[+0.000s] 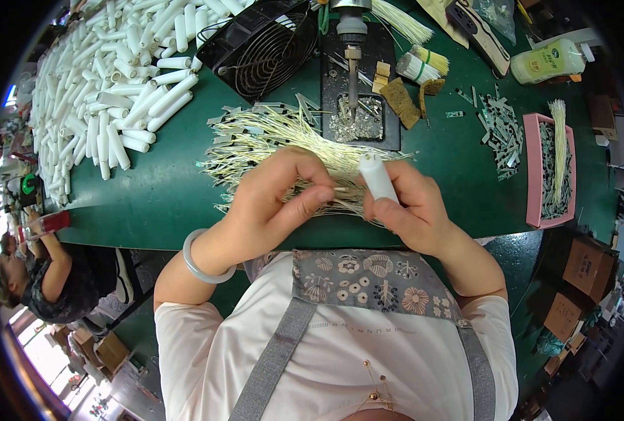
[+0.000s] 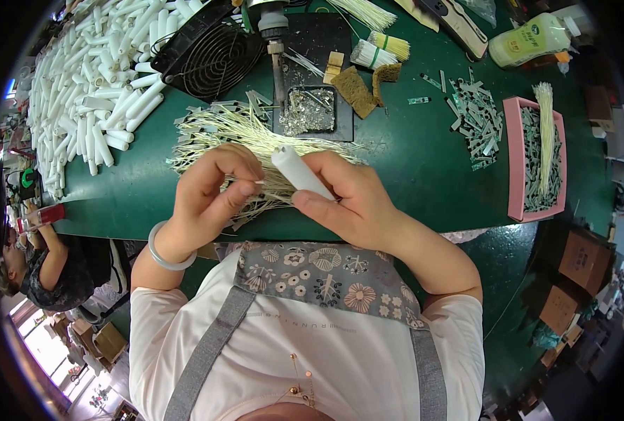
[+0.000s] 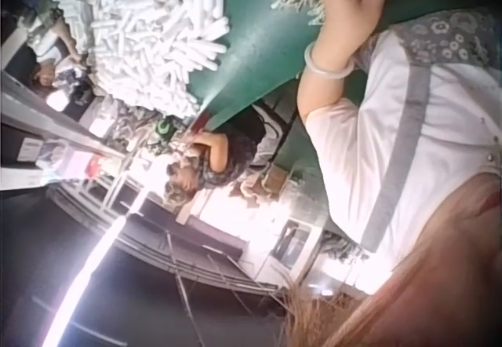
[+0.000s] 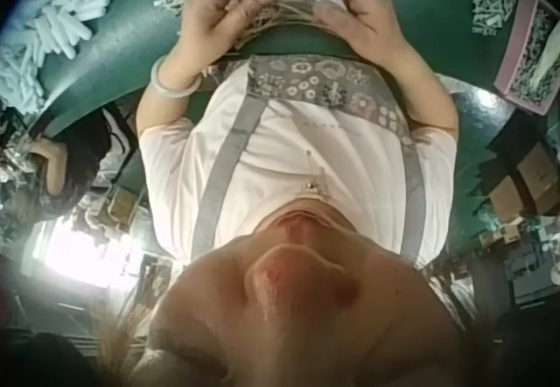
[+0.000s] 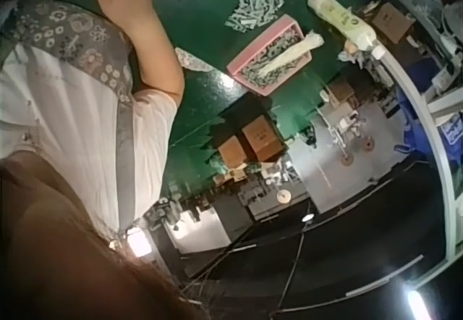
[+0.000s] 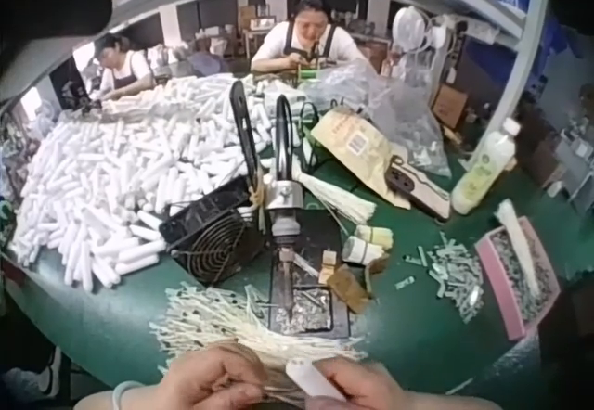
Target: The person prepares and assembles small electronic wire components by hand at a factory workbench, using a heating tool or soldering iron.
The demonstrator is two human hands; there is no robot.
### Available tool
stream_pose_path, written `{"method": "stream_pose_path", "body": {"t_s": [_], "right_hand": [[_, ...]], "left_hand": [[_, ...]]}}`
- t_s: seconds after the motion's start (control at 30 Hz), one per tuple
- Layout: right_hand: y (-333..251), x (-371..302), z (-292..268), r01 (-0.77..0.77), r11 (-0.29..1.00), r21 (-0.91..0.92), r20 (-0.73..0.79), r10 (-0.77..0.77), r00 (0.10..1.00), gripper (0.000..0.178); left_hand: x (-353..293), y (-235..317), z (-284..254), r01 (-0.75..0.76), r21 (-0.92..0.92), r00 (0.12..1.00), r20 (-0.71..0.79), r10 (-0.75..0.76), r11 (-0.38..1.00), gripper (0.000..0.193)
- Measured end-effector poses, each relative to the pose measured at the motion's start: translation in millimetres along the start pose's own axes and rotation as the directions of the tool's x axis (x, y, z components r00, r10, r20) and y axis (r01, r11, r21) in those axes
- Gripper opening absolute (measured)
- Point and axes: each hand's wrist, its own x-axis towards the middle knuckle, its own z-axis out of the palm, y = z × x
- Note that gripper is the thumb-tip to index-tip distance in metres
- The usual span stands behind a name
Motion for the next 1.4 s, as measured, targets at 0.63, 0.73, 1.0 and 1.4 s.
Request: {"method": "stream_pose_path", "body": {"t_s": [0.63, 0.73, 1.0, 1.4], "right_hand": [[10, -4, 12, -0.186, 0.81, 0.556, 0.153, 0.12, 0.981, 0.031], [11, -7, 10, -0.224, 0.821, 0.525, 0.174, 0.154, 0.973, 0.028], [21, -13, 14, -0.098, 0.945, 0.312, -0.021, 0.11, 0.994, 0.025], [7, -10, 13, 0.034, 0.999, -0.033, -0.156, -0.039, 0.987, 0.024]], "left_hand": [[11, 8, 11, 0.377, -0.616, 0.905, 0.085, -0.418, 0.692, 0.009], [13, 7, 12, 0.38, -0.687, 0.898, 0.115, -0.424, 0.62, 0.005], [12, 2, 20, 0.349, -0.723, 0.904, 0.094, -0.416, 0.596, 0.005], [23, 1, 18, 0.428, -0.782, 0.845, 0.169, -0.507, 0.453, 0.002]]}}
